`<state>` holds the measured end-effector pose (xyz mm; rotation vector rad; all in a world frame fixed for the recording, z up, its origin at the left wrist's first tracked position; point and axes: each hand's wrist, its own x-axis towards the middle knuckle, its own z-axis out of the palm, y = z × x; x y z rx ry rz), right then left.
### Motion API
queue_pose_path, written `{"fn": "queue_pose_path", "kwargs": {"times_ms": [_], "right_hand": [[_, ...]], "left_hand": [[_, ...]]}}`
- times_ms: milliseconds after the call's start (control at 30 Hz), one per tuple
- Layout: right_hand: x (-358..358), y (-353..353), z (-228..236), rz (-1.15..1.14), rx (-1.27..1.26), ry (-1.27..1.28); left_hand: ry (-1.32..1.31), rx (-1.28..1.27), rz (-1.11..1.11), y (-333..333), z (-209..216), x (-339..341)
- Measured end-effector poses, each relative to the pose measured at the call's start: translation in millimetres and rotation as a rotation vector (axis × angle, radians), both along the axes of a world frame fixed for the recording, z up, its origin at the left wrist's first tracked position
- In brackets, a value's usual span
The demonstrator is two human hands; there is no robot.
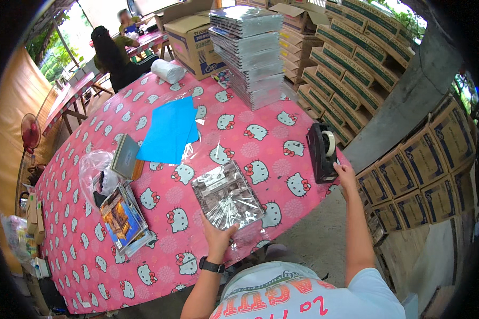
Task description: The person places a stack of books into a plastic bag, seals the bag with tape, and moves the package aside.
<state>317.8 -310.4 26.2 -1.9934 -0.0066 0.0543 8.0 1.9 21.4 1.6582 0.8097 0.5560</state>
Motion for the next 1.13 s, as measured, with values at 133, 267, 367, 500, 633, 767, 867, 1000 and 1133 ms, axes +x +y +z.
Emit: {"fn": "queue_pose_path", "kwargs": {"times_ms": [133,267,367,500,633,767,867,1000,1133], "right_hand": [[-12.3,17.1,4.6,-0.028,-0.061,-0.372],[-68.5,4.6,-21.8,-0.107,0.111,-0.094],[-76.3,12.5,-37.8,-0.103,0.695,0.496],[-67.5,63.2,-2.0,0.163,0.850,0.782],[-78.5,63.9,9.7,0.060,0.544,0.439],[-107.9,62.8,15.5,-0.107,0.484,0.272],[-113.0,48.4,6.4,-0.163,0.530,0.258],[-112.5,35.5,-19.1,-0.220,0.514,0.253],[-71.2,36.2,-54.5,0.243,0.986,1.005]], "left_hand": [[0.041,0.013,-0.001,5.6,-1.5,-6.1],[0.060,0.018,0.047,6.5,-15.3,-11.3],[0.036,0.009,0.058,6.2,-15.2,-9.3],[-0.042,-0.083,0.037,6.5,-4.3,-6.4],[-0.032,0.030,0.046,5.3,-18.7,-1.6],[-0.018,-0.053,0.084,2.5,-7.7,-6.4],[-0.039,-0.074,0.076,2.4,-12.0,-4.7],[0.008,-0.053,0.072,4.0,-15.6,-7.3],[0.059,0.090,0.022,8.6,-11.4,-11.2]]}}
